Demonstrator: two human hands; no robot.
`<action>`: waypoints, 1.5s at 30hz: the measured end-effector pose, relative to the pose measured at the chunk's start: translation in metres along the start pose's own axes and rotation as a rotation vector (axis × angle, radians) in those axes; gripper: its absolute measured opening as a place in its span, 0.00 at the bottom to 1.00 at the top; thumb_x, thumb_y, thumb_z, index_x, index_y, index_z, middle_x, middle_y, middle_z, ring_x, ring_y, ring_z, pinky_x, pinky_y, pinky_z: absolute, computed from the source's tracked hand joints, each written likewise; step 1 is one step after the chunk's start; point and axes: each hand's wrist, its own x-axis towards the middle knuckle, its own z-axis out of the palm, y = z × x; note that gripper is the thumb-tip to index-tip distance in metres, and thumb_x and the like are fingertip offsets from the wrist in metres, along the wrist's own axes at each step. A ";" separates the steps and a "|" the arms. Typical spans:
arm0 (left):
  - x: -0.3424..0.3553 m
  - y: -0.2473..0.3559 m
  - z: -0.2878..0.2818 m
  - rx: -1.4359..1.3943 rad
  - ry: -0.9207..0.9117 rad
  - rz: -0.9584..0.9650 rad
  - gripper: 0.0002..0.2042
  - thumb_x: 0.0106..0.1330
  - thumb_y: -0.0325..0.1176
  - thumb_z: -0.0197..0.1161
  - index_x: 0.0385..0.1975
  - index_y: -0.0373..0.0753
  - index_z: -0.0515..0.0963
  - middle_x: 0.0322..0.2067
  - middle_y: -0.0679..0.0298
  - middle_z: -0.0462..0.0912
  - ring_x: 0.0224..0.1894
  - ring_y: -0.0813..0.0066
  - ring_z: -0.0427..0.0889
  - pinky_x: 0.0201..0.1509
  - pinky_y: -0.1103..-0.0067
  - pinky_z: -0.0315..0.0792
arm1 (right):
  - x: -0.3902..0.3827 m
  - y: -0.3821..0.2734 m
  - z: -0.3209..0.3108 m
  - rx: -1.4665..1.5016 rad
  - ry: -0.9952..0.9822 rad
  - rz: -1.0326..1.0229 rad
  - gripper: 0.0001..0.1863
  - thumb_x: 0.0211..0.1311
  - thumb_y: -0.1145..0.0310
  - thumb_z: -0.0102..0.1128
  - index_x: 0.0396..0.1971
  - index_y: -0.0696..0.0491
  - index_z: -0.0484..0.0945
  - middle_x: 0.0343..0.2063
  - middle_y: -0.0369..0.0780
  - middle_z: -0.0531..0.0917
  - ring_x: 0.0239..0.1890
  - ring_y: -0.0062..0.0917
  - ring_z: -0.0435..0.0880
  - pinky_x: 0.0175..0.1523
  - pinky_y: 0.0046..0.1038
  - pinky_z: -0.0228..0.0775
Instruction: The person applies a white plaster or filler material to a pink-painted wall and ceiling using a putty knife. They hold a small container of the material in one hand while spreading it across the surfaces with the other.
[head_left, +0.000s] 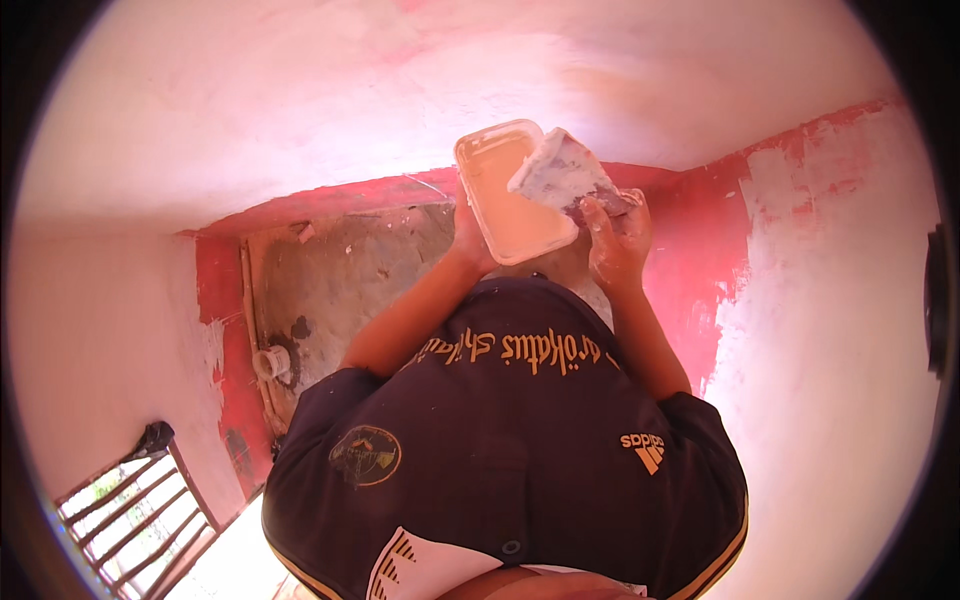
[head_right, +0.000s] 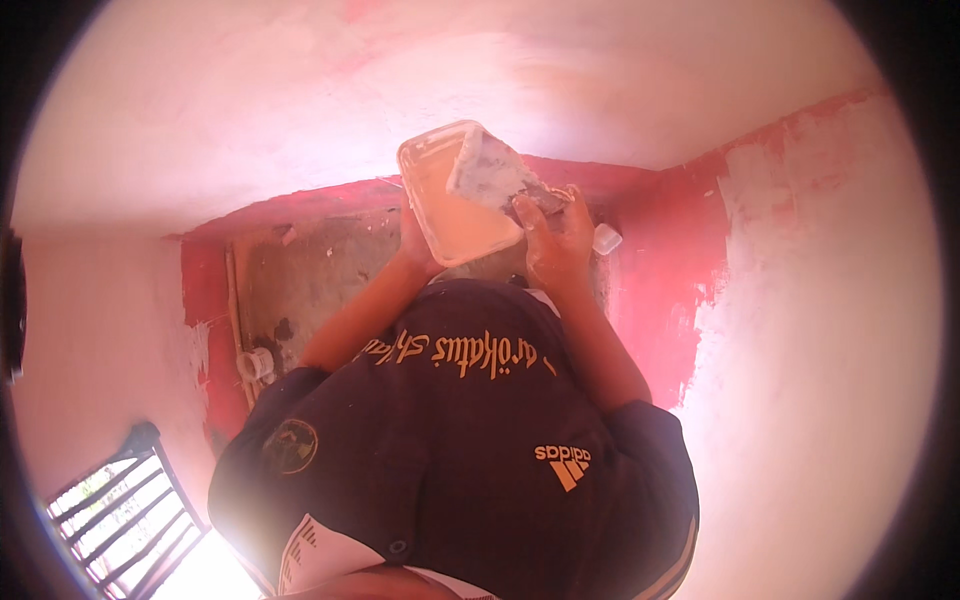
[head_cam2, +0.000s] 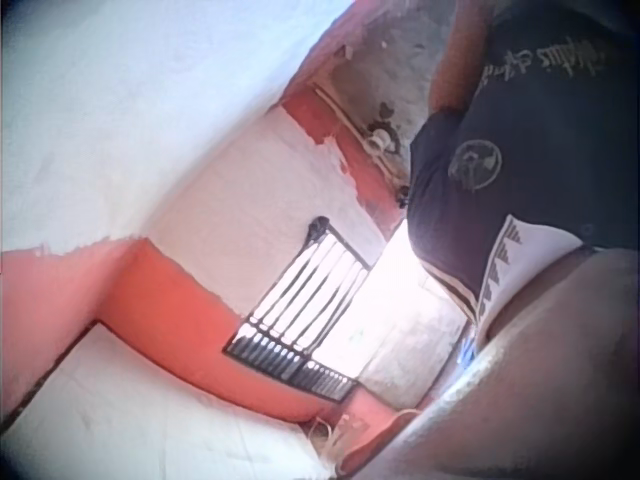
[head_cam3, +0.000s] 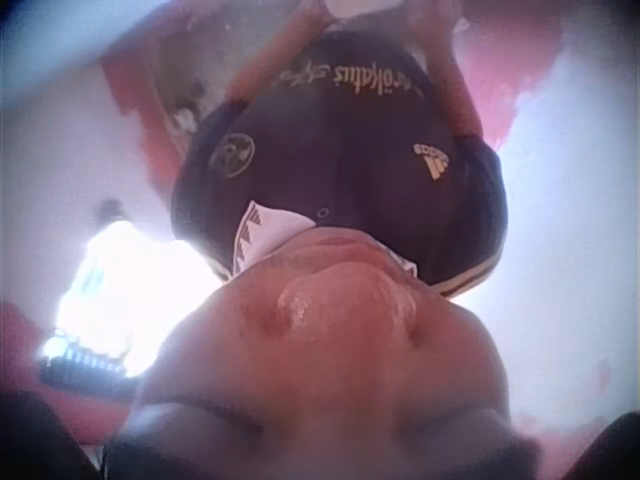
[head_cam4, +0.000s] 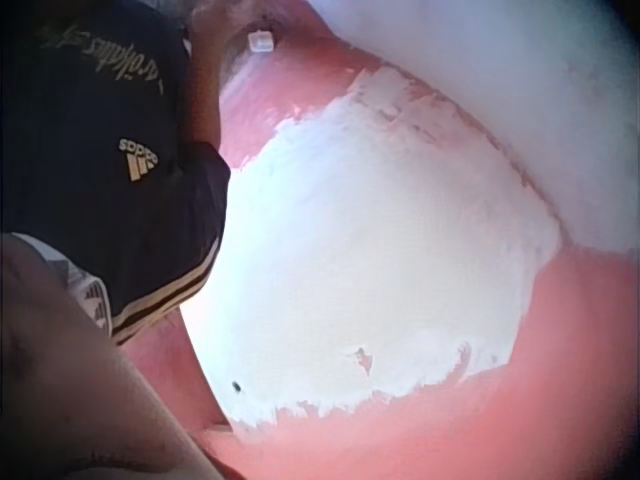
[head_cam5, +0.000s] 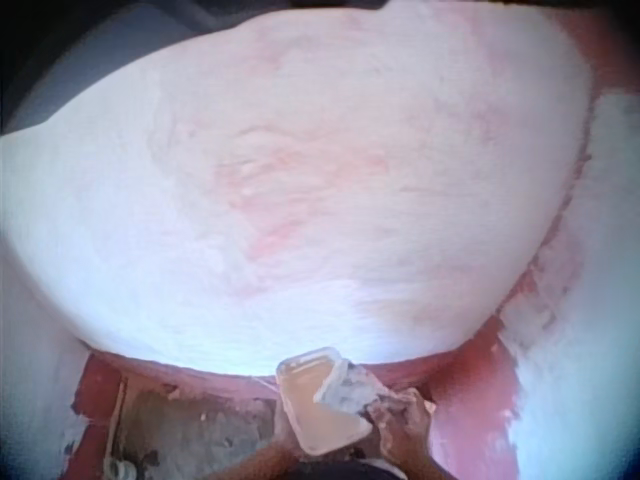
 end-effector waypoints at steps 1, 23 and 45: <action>-0.011 0.014 -0.007 0.000 -0.007 -0.019 0.40 0.69 0.70 0.35 0.70 0.45 0.61 0.65 0.55 0.70 0.64 0.52 0.73 0.66 0.52 0.69 | -0.009 -0.001 0.020 0.127 0.024 0.001 0.11 0.64 0.74 0.66 0.44 0.59 0.77 0.36 0.36 0.83 0.39 0.17 0.80 0.46 0.22 0.73; -0.222 0.248 -0.170 0.123 0.047 -0.142 0.36 0.71 0.66 0.37 0.68 0.45 0.66 0.62 0.56 0.74 0.61 0.55 0.76 0.65 0.55 0.71 | -0.161 -0.002 0.306 0.774 0.107 0.542 0.19 0.61 0.84 0.56 0.52 0.55 0.69 0.40 0.37 0.79 0.46 0.28 0.82 0.55 0.34 0.77; -0.226 0.237 -0.190 -0.090 -0.028 -0.275 0.39 0.69 0.69 0.39 0.69 0.44 0.63 0.65 0.56 0.70 0.63 0.53 0.74 0.66 0.54 0.70 | -0.189 -0.016 0.319 0.427 0.080 0.476 0.21 0.60 0.83 0.61 0.54 0.61 0.71 0.44 0.41 0.82 0.45 0.26 0.84 0.49 0.29 0.78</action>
